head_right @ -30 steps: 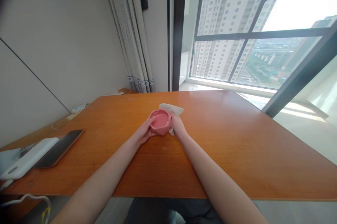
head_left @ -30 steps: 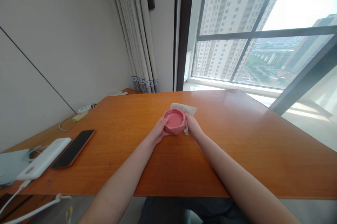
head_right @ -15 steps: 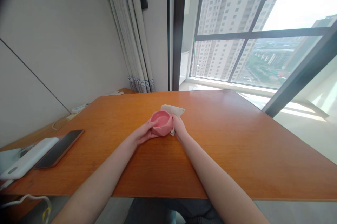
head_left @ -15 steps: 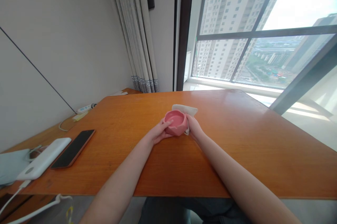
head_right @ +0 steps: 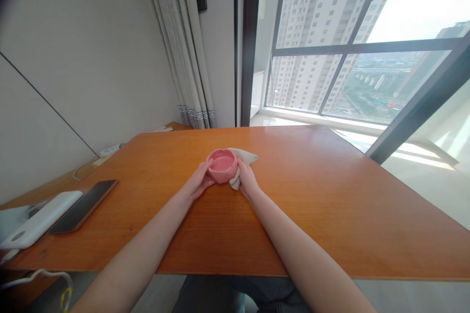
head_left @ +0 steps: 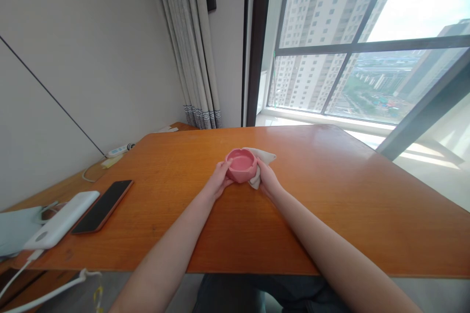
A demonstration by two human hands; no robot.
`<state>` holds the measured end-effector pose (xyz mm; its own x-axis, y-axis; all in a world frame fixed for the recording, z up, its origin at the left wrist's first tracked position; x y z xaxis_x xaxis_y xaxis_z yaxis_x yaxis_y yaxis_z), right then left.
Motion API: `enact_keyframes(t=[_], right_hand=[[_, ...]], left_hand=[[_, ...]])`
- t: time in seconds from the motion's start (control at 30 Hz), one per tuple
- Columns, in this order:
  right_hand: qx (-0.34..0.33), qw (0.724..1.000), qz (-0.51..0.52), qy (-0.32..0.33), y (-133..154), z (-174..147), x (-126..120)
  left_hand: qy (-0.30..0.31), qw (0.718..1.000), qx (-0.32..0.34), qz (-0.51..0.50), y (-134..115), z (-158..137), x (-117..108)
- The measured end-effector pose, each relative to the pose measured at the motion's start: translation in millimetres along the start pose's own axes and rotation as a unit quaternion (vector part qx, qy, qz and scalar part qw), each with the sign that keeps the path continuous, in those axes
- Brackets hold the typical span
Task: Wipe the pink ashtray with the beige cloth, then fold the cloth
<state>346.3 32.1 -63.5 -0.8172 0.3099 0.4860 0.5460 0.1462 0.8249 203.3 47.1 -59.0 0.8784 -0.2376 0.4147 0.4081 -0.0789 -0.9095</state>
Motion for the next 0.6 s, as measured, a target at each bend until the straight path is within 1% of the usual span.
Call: enact_keyframes(t=[0.1, 0.17, 0.23, 0.33, 0.4, 0.43, 0.5, 0.6], right_hand=[[0.027, 1.0, -0.004, -0.001, -0.6, 4.4, -5.3], [0.038, 0.999, -0.001, -0.007, -1.5, 4.6, -6.7], [0.03, 0.999, 0.0, 0.01, -1.0, 1.9, -0.3], [0.002, 0.998, -0.005, 0.057, -1.1, -6.7, 17.6], [0.005, 0.997, 0.006, 0.078, -5.9, -11.1, 25.9], [0.009, 0.996, 0.017, 0.084, -8.2, -12.1, 27.7], [0.016, 0.996, 0.043, 0.072, -10.7, -10.8, 23.5], [0.012, 0.998, 0.056, 0.028, -6.9, -3.6, 7.6]], left_hand=[[0.073, 0.997, -0.037, -0.01, 6.4, -8.1, 15.4], [0.095, 0.994, -0.039, -0.023, 8.0, -10.9, 22.0], [0.076, 0.996, -0.014, -0.042, 5.6, -8.4, 21.4], [-0.011, 0.997, 0.053, -0.063, -2.6, -0.4, 7.2], [-0.067, 0.992, 0.087, -0.056, -7.0, 2.5, -4.3], [-0.081, 0.991, 0.096, -0.051, -8.6, 3.3, -7.7], [-0.077, 0.991, 0.101, -0.048, -10.2, 4.4, -8.0], [-0.027, 0.997, 0.055, -0.045, -4.2, 2.3, 0.8]])
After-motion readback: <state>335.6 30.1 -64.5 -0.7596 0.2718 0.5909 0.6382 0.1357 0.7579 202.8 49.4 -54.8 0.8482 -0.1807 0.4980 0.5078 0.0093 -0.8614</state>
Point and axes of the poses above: each hand's wrist, its own z-axis towards the middle knuckle, its own x-axis out of the palm, y = z × x, the point moved 10 cm from there along z, towards the middle knuckle, and after that the axes turned 13 degrees about x, right-handed, at the moved point
